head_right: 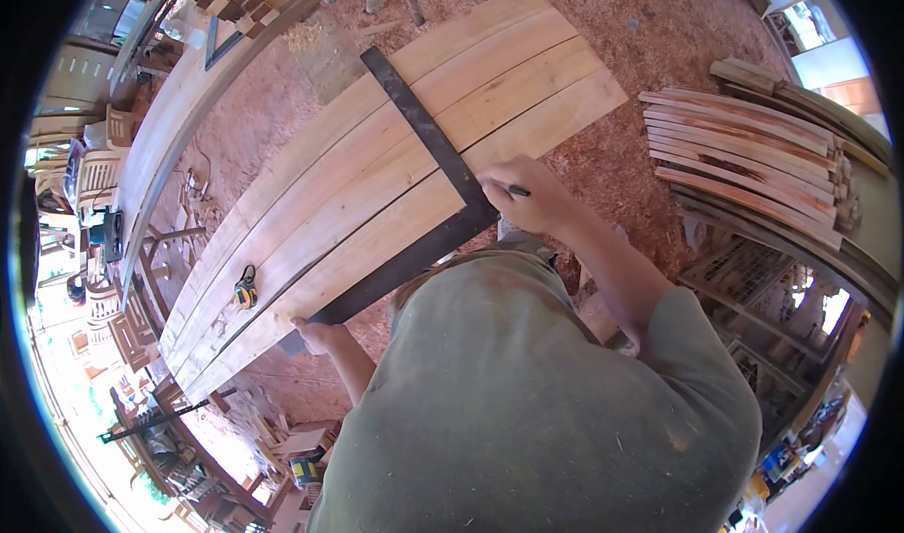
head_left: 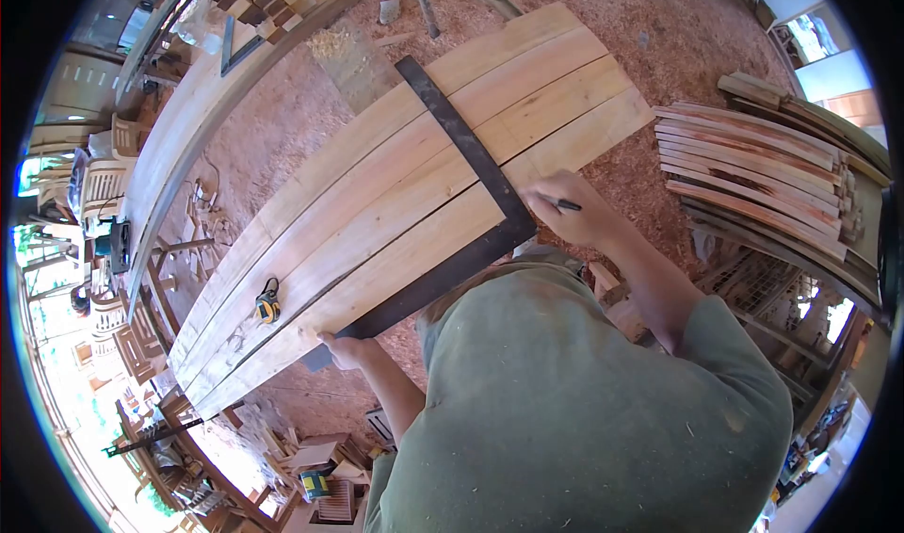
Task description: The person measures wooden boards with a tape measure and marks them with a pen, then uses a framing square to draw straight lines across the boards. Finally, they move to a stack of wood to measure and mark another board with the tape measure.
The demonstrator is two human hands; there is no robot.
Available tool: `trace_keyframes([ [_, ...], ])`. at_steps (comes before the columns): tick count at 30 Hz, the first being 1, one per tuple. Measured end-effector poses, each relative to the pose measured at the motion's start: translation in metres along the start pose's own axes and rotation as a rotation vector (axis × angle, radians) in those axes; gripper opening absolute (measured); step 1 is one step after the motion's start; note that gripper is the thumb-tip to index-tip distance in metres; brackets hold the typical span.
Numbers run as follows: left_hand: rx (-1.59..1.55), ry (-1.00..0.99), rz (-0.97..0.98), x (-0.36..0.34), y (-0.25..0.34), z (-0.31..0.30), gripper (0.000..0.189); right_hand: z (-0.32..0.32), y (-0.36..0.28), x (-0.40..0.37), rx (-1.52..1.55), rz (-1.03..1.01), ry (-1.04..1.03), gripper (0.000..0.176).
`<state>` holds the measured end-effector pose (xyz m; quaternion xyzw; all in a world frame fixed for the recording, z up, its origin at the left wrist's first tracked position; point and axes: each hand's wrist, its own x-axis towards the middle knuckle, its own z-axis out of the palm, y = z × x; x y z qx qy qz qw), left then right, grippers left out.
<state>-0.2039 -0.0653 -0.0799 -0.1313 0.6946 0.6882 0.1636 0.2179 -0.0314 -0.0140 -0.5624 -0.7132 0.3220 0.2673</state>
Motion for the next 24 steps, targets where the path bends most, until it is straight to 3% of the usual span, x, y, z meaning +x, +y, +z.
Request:
trace_keyframes([
  [1,-0.002,0.001,0.002,0.005,-0.002,-0.001,0.053,-0.006,-0.006,-0.008,-0.002,0.002,-0.001,0.02],
  [3,-0.002,-0.004,0.0,0.01,-0.004,-0.002,0.053,-0.016,-0.014,-0.019,-0.052,0.257,-0.209,0.021],
  [4,0.013,-0.002,-0.004,0.011,-0.004,-0.002,0.054,-0.014,-0.013,-0.018,-0.055,0.261,-0.205,0.021],
  [6,0.028,-0.002,-0.008,0.009,-0.004,0.0,0.055,-0.003,-0.007,-0.009,0.233,0.203,0.166,0.02],
  [9,0.025,0.004,-0.013,0.003,0.001,0.001,0.056,0.017,0.01,0.025,0.336,0.117,0.304,0.024],
  [17,0.014,-0.048,-0.023,0.009,-0.003,-0.004,0.056,0.043,0.024,0.08,0.268,0.063,0.309,0.025],
  [22,0.017,-0.023,-0.014,0.012,-0.004,-0.005,0.056,0.031,0.014,0.057,0.198,0.084,0.238,0.024],
  [24,0.014,-0.016,-0.02,0.009,-0.003,-0.003,0.056,0.023,0.01,0.035,0.153,0.005,0.199,0.022],
])
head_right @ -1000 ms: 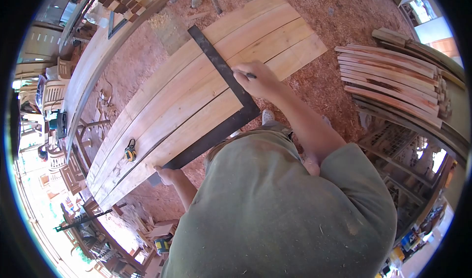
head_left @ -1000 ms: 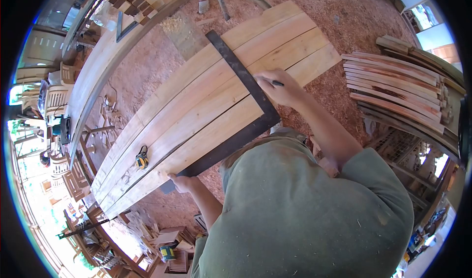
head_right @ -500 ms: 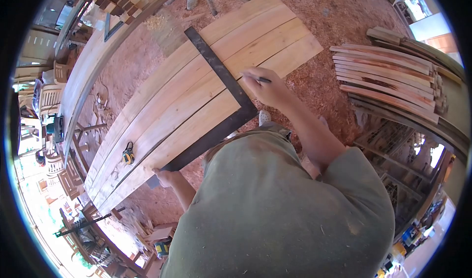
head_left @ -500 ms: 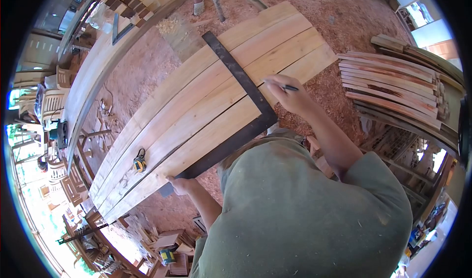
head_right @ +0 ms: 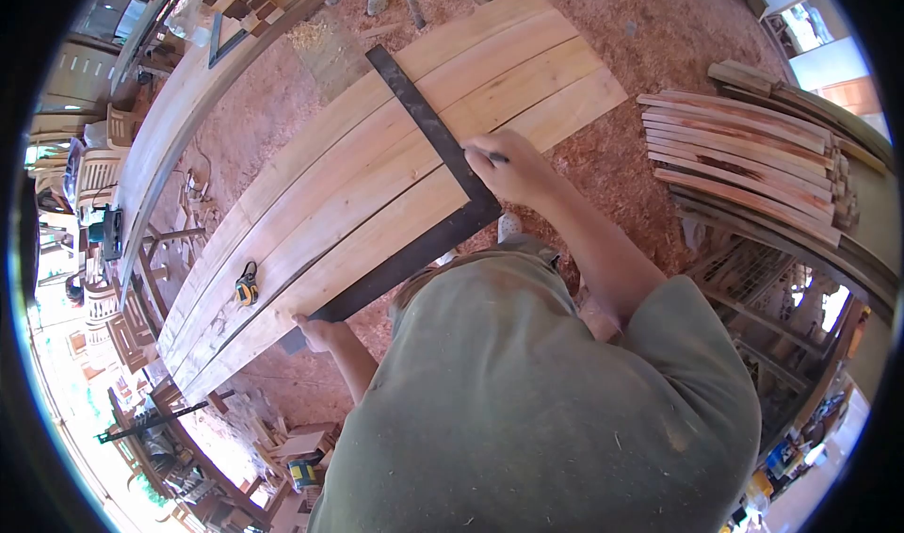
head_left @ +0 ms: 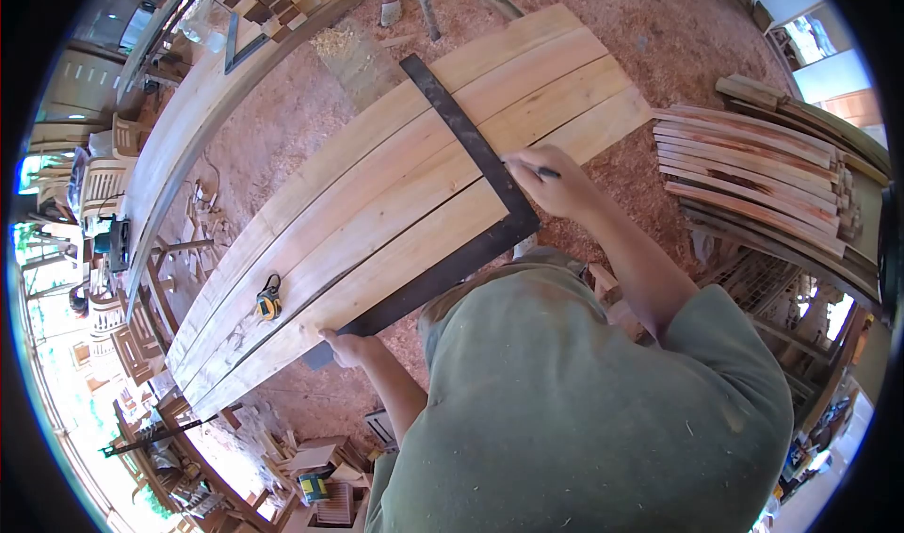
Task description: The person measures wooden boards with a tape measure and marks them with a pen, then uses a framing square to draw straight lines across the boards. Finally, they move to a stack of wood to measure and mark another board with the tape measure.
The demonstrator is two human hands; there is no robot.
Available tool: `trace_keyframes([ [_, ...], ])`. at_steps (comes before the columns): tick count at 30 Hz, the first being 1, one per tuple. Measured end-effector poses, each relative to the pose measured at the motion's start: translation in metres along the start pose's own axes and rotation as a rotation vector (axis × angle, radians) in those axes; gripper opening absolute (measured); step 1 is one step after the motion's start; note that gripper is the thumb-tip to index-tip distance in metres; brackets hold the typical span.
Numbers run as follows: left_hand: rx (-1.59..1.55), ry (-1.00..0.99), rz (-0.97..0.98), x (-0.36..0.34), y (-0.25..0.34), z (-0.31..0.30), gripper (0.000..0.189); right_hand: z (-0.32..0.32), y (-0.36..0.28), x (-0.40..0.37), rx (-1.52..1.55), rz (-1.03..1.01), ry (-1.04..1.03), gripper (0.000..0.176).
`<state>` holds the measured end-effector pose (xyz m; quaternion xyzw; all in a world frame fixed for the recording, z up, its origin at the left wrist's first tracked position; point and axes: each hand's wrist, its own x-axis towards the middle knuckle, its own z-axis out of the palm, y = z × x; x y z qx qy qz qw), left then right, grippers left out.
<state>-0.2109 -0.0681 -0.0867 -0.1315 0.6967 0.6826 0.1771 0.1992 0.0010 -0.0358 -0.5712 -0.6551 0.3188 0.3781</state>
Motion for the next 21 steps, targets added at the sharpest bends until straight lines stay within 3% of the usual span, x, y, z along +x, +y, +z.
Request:
trace_keyframes([
  [4,-0.008,-0.016,0.009,-0.006,0.002,0.0,0.055,-0.022,-0.02,-0.044,-0.055,0.051,-0.113,0.021],
  [10,0.023,0.009,0.046,0.001,0.005,-0.004,0.051,-0.027,-0.02,-0.072,-0.263,0.31,-0.144,0.031],
  [12,0.037,0.031,0.073,0.009,0.01,-0.01,0.051,-0.017,-0.023,-0.066,-0.012,0.641,-0.145,0.035],
  [15,0.118,0.011,0.233,0.011,0.027,-0.007,0.048,0.011,0.008,-0.075,0.108,0.626,-0.173,0.034],
  [17,0.067,-0.092,0.308,-0.001,0.046,0.006,0.044,0.023,0.014,-0.073,0.162,0.629,-0.223,0.032],
  [18,0.176,-0.212,0.436,0.036,0.036,0.001,0.041,0.026,0.013,-0.071,0.218,0.637,-0.276,0.03],
  [21,-0.06,-0.259,0.27,0.015,0.059,0.035,0.037,0.031,0.001,-0.064,0.267,0.726,-0.223,0.028],
])
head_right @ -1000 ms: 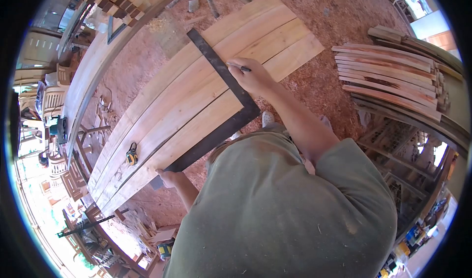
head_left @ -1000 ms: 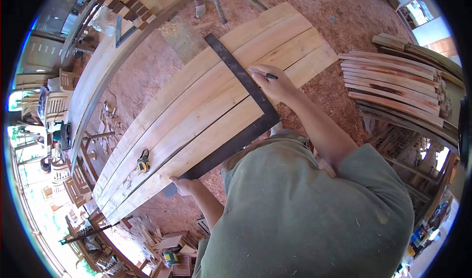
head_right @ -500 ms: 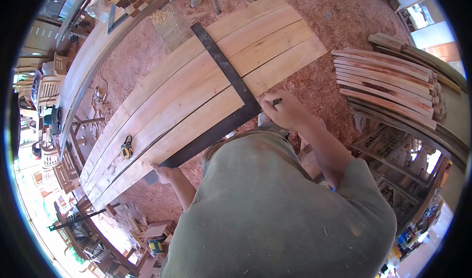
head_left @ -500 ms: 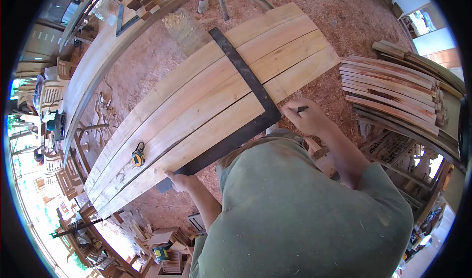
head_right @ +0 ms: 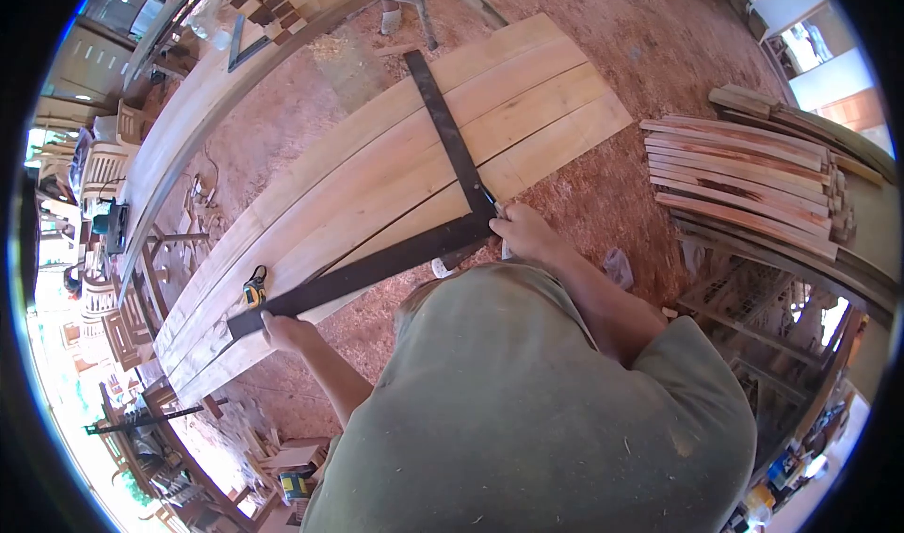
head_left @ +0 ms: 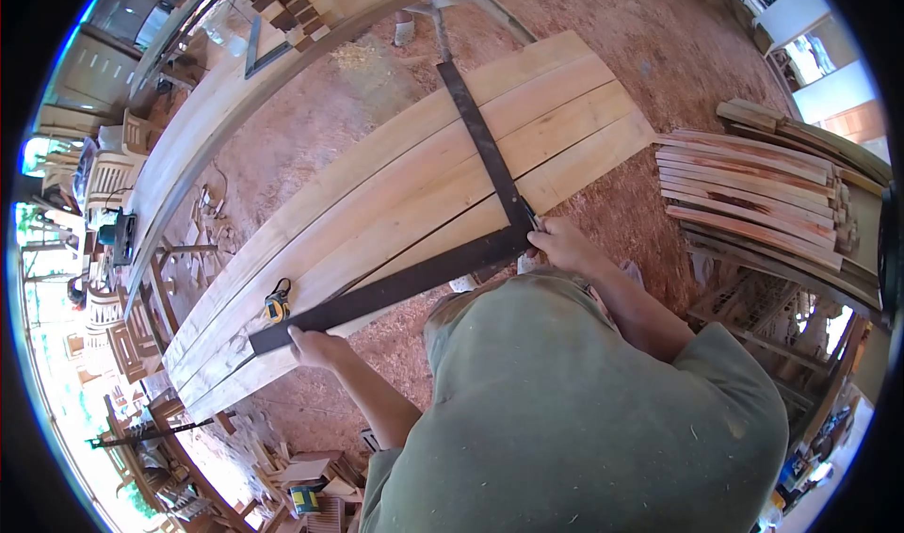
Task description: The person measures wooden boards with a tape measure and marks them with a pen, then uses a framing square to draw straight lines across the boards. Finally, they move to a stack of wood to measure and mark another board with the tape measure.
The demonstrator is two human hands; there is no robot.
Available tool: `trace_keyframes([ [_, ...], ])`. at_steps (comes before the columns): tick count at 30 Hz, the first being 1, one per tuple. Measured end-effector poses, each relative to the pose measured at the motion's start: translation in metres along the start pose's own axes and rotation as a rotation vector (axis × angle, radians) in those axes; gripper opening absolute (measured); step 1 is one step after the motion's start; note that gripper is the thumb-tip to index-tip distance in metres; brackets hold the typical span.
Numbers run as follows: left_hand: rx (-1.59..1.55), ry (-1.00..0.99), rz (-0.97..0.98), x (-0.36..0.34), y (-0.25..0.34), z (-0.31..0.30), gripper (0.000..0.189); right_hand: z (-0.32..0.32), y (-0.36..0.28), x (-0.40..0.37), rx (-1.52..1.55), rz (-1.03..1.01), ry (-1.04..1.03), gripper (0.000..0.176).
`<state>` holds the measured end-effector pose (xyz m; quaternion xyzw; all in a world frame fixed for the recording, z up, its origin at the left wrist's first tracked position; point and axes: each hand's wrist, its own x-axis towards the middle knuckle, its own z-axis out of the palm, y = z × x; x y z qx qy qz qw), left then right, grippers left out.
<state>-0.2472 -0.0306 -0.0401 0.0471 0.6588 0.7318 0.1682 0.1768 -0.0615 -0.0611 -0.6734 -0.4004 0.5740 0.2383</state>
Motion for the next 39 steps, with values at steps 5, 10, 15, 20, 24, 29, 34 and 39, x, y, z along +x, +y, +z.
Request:
trace_keyframes([
  [5,-0.009,-0.173,-0.037,0.038,-0.007,0.037,0.02,-0.007,-0.049,0.005,-0.295,-0.097,-0.02,0.029],
  [10,0.134,-0.306,-0.071,0.073,-0.016,0.072,0.02,-0.005,-0.065,0.052,-0.508,-0.245,0.12,0.03],
  [15,0.226,-0.399,-0.141,0.093,-0.024,0.113,0.018,-0.001,-0.092,0.127,-0.441,-0.363,0.382,0.03],
  [20,0.31,-0.417,-0.133,0.111,-0.042,0.132,0.021,-0.02,-0.106,0.099,-0.37,-0.361,0.543,0.031],
  [24,0.741,-0.743,-0.187,0.106,-0.004,0.114,0.032,-0.056,-0.084,0.031,0.277,-0.198,0.455,0.036],
  [29,0.987,-0.65,0.241,0.117,0.021,0.062,0.051,-0.078,0.001,-0.008,0.472,-0.256,0.624,0.041],
  [34,1.331,-0.482,0.95,0.104,-0.015,0.022,0.061,-0.044,0.059,-0.023,0.555,-0.134,0.787,0.053],
  [39,1.386,-0.387,0.766,0.11,-0.021,0.014,0.058,-0.012,0.025,-0.026,0.541,-0.163,0.724,0.054],
])
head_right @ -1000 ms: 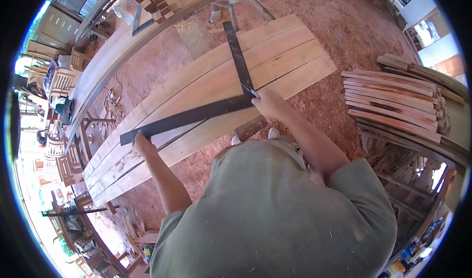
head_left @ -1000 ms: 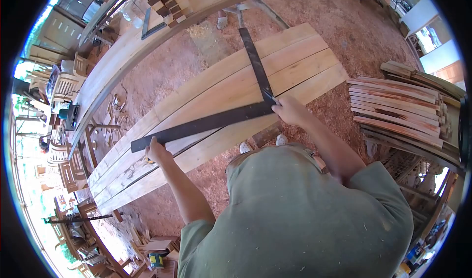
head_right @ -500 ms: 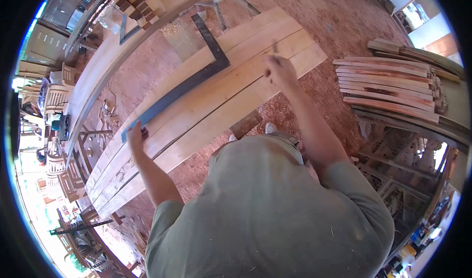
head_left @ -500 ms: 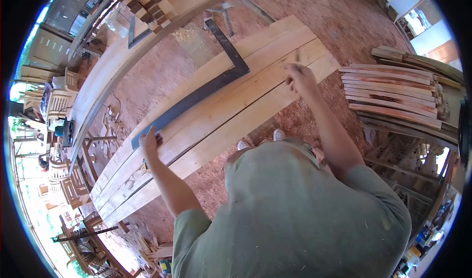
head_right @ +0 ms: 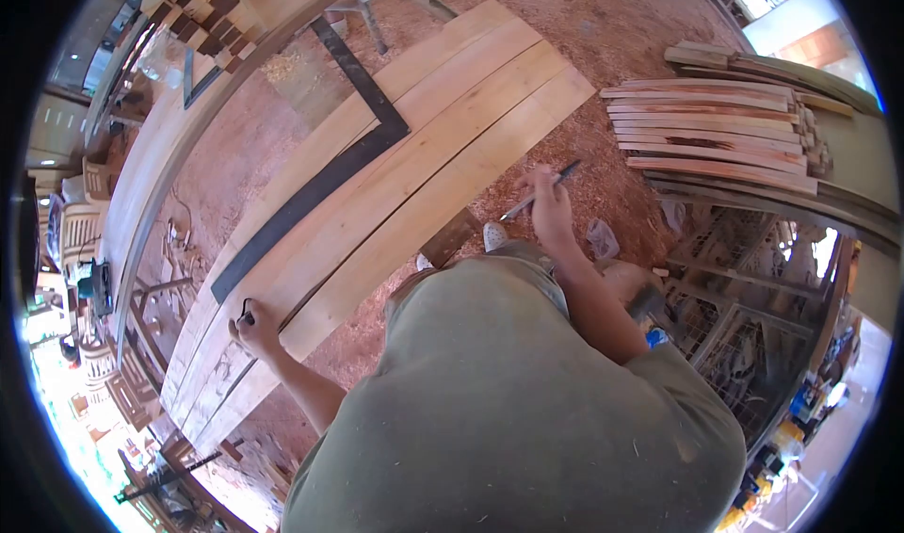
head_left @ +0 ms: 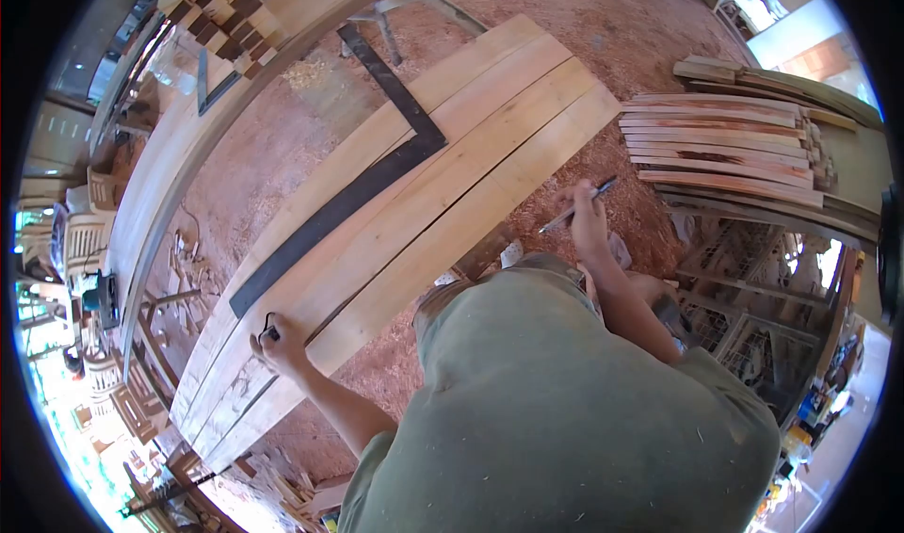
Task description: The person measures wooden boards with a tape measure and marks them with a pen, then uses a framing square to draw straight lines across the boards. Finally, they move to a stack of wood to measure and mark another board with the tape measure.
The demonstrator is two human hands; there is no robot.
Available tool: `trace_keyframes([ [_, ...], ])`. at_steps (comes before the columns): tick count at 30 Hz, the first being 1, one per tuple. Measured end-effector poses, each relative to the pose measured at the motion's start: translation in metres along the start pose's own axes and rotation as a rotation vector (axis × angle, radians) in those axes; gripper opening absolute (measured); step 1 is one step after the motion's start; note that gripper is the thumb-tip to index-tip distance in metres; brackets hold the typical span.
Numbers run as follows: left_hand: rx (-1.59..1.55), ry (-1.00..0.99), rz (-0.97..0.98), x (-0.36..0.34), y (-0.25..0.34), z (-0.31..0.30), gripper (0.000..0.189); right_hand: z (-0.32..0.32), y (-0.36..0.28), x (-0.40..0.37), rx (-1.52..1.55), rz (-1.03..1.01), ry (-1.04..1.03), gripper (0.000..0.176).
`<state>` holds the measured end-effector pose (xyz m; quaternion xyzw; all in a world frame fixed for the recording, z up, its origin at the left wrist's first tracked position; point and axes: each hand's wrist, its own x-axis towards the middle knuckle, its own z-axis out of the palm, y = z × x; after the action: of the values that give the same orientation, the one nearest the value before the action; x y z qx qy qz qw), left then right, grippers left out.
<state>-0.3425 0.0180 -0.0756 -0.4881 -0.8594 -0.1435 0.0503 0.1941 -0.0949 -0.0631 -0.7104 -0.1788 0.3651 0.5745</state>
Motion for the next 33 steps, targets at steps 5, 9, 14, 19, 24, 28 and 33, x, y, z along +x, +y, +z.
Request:
trace_keyframes([
  [5,-0.164,-0.042,-0.028,0.012,-0.006,-0.007,0.06,0.013,-0.023,0.001,-0.494,-0.291,-0.238,0.045],
  [9,-1.003,-0.275,-0.149,0.003,0.028,-0.009,0.042,0.018,-0.028,-0.019,-0.567,-0.23,-0.323,0.034],
  [14,-1.336,-0.962,0.2,-0.055,0.152,-0.01,0.011,0.06,-0.038,-0.063,-0.641,-0.166,-0.447,0.034],
  [19,-1.038,-1.077,0.735,-0.109,0.231,-0.024,0.022,0.055,-0.015,-0.086,-0.626,-0.202,-0.621,0.028],
  [24,-0.768,-1.538,0.802,-0.14,0.258,-0.027,0.025,0.023,-0.035,-0.09,-0.511,0.116,-0.437,0.027],
  [28,-0.823,-1.457,0.919,-0.186,0.27,-0.002,0.02,0.0,-0.002,-0.065,-0.177,0.144,-0.45,0.028],
  [33,-0.815,-1.562,0.55,-0.242,0.347,-0.016,0.02,-0.032,0.036,-0.008,0.175,-0.103,-0.454,0.039],
])
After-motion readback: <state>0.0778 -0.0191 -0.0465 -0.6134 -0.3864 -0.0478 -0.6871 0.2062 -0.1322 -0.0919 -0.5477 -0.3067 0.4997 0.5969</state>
